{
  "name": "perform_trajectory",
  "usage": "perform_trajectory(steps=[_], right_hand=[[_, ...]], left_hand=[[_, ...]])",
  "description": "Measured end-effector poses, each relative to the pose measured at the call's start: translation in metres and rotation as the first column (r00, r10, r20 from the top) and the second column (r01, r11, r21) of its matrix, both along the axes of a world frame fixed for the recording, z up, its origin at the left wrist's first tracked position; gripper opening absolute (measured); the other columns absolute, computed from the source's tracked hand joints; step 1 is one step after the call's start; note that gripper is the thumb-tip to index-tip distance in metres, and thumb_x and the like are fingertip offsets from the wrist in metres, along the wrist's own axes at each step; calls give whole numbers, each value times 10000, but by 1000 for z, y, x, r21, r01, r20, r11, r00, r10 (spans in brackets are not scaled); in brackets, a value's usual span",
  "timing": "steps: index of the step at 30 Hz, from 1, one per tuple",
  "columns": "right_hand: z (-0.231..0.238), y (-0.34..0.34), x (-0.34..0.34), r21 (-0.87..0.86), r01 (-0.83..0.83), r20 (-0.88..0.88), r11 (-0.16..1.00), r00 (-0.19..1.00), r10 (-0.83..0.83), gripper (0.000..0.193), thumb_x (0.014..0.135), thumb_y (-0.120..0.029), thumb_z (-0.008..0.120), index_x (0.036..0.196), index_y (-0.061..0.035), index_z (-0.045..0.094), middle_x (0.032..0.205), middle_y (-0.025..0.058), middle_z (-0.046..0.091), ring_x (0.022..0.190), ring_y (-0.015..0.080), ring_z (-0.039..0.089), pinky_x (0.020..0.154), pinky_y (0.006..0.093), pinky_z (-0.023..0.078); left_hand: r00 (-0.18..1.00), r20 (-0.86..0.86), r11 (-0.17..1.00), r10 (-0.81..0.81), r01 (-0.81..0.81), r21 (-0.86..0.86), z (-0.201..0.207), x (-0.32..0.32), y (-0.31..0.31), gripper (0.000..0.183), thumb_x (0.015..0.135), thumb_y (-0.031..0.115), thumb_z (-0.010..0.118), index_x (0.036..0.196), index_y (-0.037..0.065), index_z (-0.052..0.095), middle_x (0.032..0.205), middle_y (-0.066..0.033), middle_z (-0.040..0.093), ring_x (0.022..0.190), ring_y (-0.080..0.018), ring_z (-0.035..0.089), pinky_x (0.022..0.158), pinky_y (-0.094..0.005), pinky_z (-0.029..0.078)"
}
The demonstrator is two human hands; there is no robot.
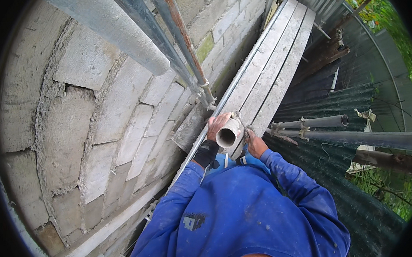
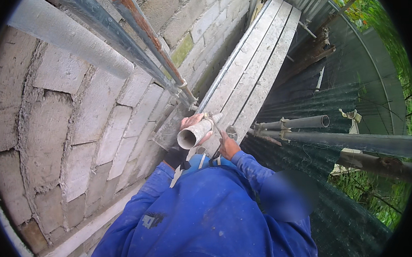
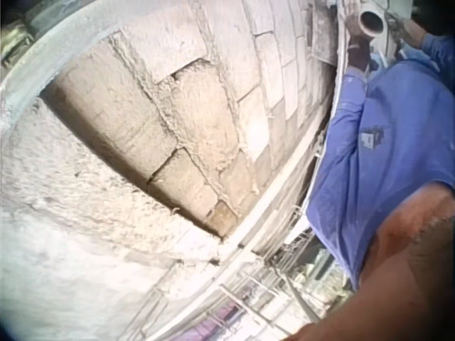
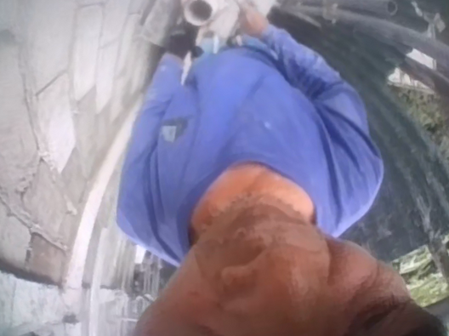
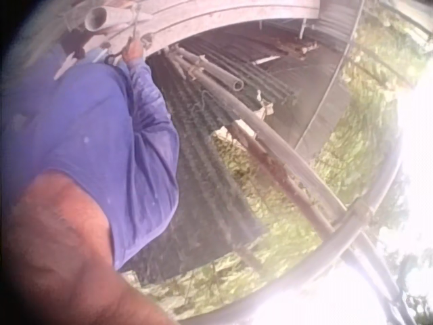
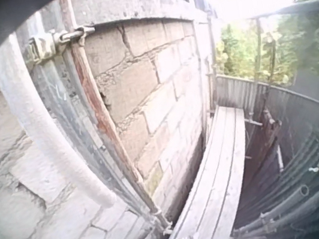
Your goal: The person assembles scaffolding on a construction site by connecting metal poles with clamps. They use a wrench to tighten the clamps and secure the poles together, working on a wooden platform next to a brick wall.
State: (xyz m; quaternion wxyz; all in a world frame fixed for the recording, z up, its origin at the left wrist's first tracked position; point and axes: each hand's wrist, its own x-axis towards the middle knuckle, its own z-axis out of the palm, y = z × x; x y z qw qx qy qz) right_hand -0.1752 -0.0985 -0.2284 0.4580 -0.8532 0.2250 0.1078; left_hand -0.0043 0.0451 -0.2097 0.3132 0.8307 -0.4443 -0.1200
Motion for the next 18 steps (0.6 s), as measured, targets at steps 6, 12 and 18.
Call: perform_trajectory(steps=[6, 12, 18], right_hand=[[37, -17, 14, 61, -211, -1, 976, 977, 212, 373, 831, -94, 539, 1148, 103, 528, 935, 319, 599, 905, 477, 620, 829, 519, 493], [21, -36, 9, 154, -207, -19, 966, 977, 212, 398, 886, -98, 500, 1237, 86, 455, 953, 269, 579, 834, 416, 613, 762, 479, 489], [9, -48, 2, 265, -128, 49, 956, 992, 119, 403, 912, -37, 446, 1307, 12, 386, 892, 288, 579, 836, 449, 594, 760, 499, 482]], left_hand=[[998, 58, 998, -23, 26, -62, -12, -3, -8, 750, 719, 502, 771, 1290, 63, 559, 1311, -123, 593, 1248, -243, 536, 1021, -432, 331], [998, 58, 999, -9, 12, -41, 11, -2, -20, 761, 709, 492, 774, 1298, 65, 552, 1300, -132, 582, 1236, -258, 529, 1025, -450, 331], [998, 63, 1000, -7, 6, 4, 20, -3, -26, 764, 706, 474, 773, 1308, 63, 544, 1313, -127, 571, 1244, -260, 521, 1043, -449, 330]])
